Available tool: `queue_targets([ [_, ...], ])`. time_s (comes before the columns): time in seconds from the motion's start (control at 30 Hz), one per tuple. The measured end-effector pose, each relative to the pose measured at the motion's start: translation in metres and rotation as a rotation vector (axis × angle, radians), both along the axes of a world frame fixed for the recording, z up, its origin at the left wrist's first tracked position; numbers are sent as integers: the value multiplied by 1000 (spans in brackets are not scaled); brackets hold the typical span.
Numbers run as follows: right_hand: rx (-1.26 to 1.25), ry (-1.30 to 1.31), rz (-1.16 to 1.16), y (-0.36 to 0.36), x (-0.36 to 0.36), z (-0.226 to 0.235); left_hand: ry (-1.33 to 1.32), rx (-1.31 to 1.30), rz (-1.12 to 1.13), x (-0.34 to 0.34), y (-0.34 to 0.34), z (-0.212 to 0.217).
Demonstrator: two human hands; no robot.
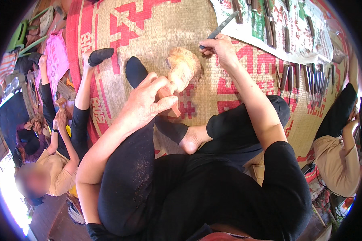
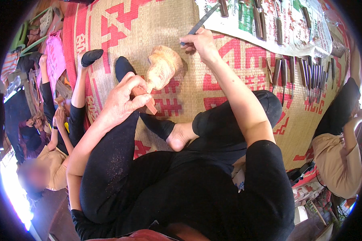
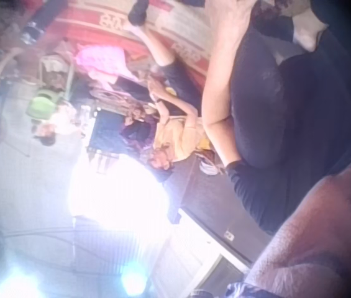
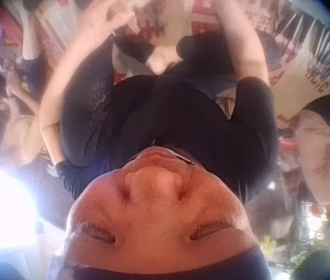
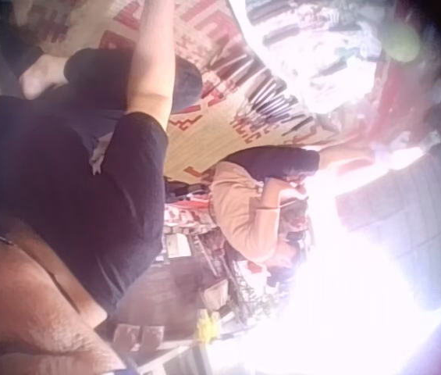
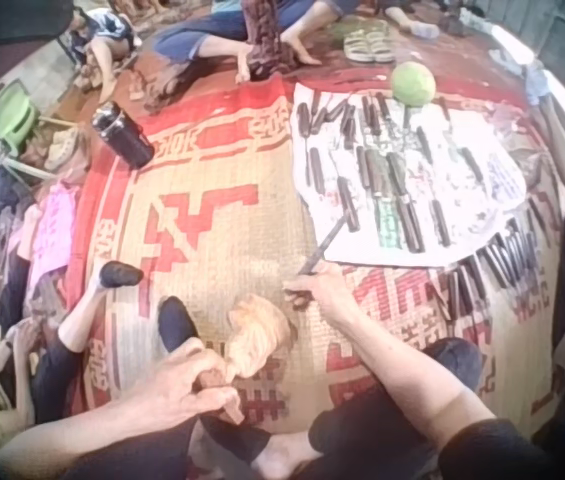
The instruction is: The person sits on a mat and carves a small wooden block using a knife. They hold the wood in their left hand and use the knife in their right hand to shape the object, occasionally rotating it to work on different sides.
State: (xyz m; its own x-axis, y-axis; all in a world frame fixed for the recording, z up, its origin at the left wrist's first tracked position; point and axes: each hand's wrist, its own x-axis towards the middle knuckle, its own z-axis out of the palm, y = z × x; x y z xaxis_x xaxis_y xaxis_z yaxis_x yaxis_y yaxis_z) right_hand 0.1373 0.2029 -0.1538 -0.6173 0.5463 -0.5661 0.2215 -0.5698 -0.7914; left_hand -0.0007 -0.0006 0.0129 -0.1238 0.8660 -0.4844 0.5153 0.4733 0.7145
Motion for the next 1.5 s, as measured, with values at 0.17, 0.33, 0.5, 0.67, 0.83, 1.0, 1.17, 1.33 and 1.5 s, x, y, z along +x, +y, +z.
queue_targets([
  [0.17, 151, 92, 149, -21, -6, 10, -1, -12, 12, 1, 0, -1],
  [0.33, 125, -8, 43, -13, -4, 6, 27, -26, -44, 2, -1, 2],
  [0.5, 103, 61, 28, -13, -2, 11, 50, -10, -63, 1, -2, 0],
  [0.67, 134, 67, 135, -31, -8, 14, 13, -23, -30, -1, -5, -2],
  [0.83, 63, 41, -30, -9, -1, -1, 47, -11, -62, 2, 0, 0],
  [1.0, 71, 99, 105, -26, -5, 9, 36, -1, -13, 1, -1, -2],
  [1.17, 106, 123, 80, -32, -11, 8, -15, 46, 31, -1, -4, -7],
  [1.33, 41, 56, -10, -9, 0, -1, 14, 14, -14, 1, -2, -2],
  [1.5, 99, 80, 132, -30, -7, 13, 31, -25, -18, 2, 0, -1],
])
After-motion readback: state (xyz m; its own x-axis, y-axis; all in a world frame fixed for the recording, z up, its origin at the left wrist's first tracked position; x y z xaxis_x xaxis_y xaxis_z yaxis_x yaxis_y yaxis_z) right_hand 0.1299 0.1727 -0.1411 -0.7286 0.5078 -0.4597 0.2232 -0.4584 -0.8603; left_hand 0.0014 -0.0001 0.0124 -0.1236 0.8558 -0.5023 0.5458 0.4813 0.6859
